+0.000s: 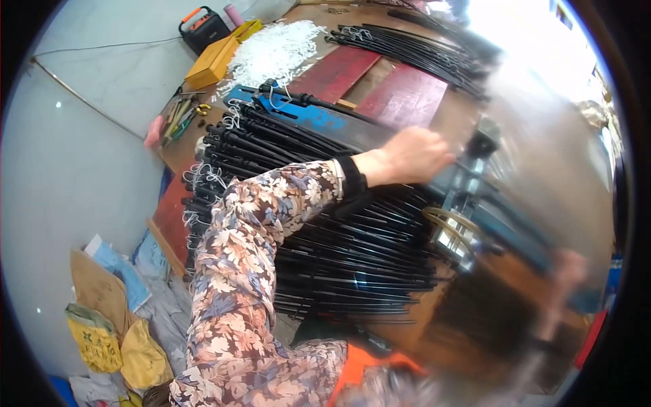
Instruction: The person picks up a black rod, slides a metal spring onto it, and places the assembly into a machine to be processed. They then remove the finished piece and set it onto a pile with others.
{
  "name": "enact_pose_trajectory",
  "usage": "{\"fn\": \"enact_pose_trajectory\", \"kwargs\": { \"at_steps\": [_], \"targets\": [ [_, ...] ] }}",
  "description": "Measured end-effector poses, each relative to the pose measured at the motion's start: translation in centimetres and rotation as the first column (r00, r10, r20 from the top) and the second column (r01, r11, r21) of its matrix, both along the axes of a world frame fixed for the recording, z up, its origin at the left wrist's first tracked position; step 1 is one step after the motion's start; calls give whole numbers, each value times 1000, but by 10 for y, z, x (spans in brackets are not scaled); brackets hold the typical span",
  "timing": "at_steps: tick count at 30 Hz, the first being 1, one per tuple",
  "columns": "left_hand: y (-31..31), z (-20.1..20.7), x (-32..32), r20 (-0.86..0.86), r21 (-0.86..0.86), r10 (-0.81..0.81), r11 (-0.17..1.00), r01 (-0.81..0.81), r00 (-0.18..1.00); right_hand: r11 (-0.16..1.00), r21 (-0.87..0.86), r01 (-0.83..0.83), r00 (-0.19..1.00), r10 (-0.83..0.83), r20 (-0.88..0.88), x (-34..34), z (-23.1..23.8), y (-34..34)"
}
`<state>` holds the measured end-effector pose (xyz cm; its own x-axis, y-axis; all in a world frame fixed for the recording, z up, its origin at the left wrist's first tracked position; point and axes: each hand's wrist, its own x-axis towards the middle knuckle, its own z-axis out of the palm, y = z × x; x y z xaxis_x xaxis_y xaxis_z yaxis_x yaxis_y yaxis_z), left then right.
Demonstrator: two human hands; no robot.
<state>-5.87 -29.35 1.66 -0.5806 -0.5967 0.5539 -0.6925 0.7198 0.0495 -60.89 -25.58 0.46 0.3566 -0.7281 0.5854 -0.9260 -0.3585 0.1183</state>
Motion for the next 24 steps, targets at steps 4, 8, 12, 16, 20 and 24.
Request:
{"fn": "enact_pose_trajectory", "kwargs": {
  "at_steps": [4, 8, 12, 16, 20, 24],
  "targets": [
    [-1, -15, -6, -141, 115, 23, 993, -7, 990, 999, -4, -47, 995, 47, 88, 15, -1, -1],
    [1, -14, -6, -227, 120, 6, 993, 21, 974, 998, 65, -15, 998, 11, 59, -2, -7, -2],
    [-5, -15, -14, -176, 134, -13, 990, 37, 984, 996, -64, -59, 997, 62, 38, 10, -10, 17],
    [7, 2, -10, -24, 269, 90, 960, -81, 996, 965, -119, -233, 972, 228, -52, 127, 24, 62],
    [6, -2, -10, -8, 205, 170, 965, -165, 985, 981, 15, -195, 978, 193, 73, 162, 24, 93],
    [3, 2, -29, -48, 233, 99, 969, -85, 994, 969, 119, -215, 963, 191, 188, 161, 13, 101]
  ]
}}
